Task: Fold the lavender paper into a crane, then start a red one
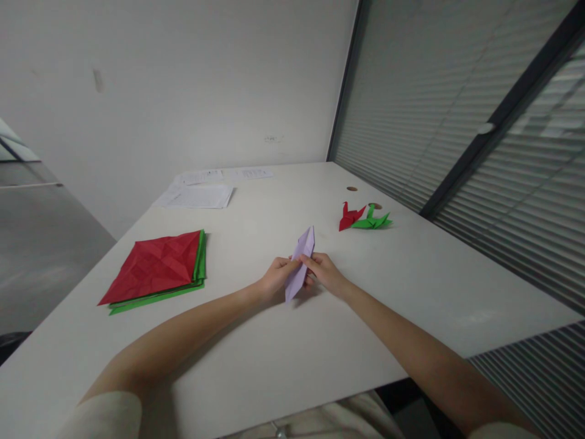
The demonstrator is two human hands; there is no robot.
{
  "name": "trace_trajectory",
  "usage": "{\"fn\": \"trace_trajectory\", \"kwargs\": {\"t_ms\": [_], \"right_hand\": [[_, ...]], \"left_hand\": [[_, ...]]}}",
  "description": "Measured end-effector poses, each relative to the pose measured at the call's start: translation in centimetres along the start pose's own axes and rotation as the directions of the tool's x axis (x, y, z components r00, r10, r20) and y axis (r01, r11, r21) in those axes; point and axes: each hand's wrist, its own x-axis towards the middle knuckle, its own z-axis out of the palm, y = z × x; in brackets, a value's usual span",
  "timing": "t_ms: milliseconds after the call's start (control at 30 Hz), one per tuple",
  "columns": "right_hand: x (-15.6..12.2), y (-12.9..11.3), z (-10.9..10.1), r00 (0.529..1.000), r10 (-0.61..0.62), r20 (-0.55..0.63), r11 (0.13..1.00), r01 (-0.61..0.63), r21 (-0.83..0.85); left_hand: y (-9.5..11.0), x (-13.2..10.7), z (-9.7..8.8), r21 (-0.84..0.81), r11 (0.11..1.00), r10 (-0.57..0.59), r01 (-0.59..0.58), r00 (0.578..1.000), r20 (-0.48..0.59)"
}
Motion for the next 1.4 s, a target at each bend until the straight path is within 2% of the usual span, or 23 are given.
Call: {"fn": "trace_trajectory", "kwargs": {"t_ms": [200,367,600,867,1067,1400], "right_hand": [[0.1,0.1,0.0,0.999,-0.005,-0.033,1.0,0.005,0.003],[0.5,0.2,-0.4,0.996,-0.019,-0.092,0.996,0.011,-0.092],[0.9,-0.1,-0.7,0.987,-0.081,-0.14,0.989,0.061,-0.138],[0.9,-1.0,-1.2,0.968,-0.132,-0.212,0.976,0.089,-0.199],[1.1,-0.6,-1.6,0.964,-0.154,-0.216,0.962,0.097,-0.255],[1.0,-1.1,-1.3,0.967,-0.138,-0.214,0.961,0.079,-0.264]], "left_hand": [[0.2,0.1,-0.1,-0.043,0.998,-0.036,0.036,0.999,-0.004],[-0.1,0.2,0.0,-0.107,0.993,-0.047,0.047,0.999,0.0],[-0.7,0.6,-0.3,-0.049,0.997,0.051,-0.053,0.998,-0.026],[-1.3,0.7,-0.9,-0.063,0.993,0.099,-0.101,0.994,-0.04],[-1.1,0.6,-0.8,-0.02,0.991,0.132,-0.133,0.991,-0.03],[-1.4,0.9,-1.3,-0.034,0.993,0.112,-0.113,0.994,-0.01]]}}
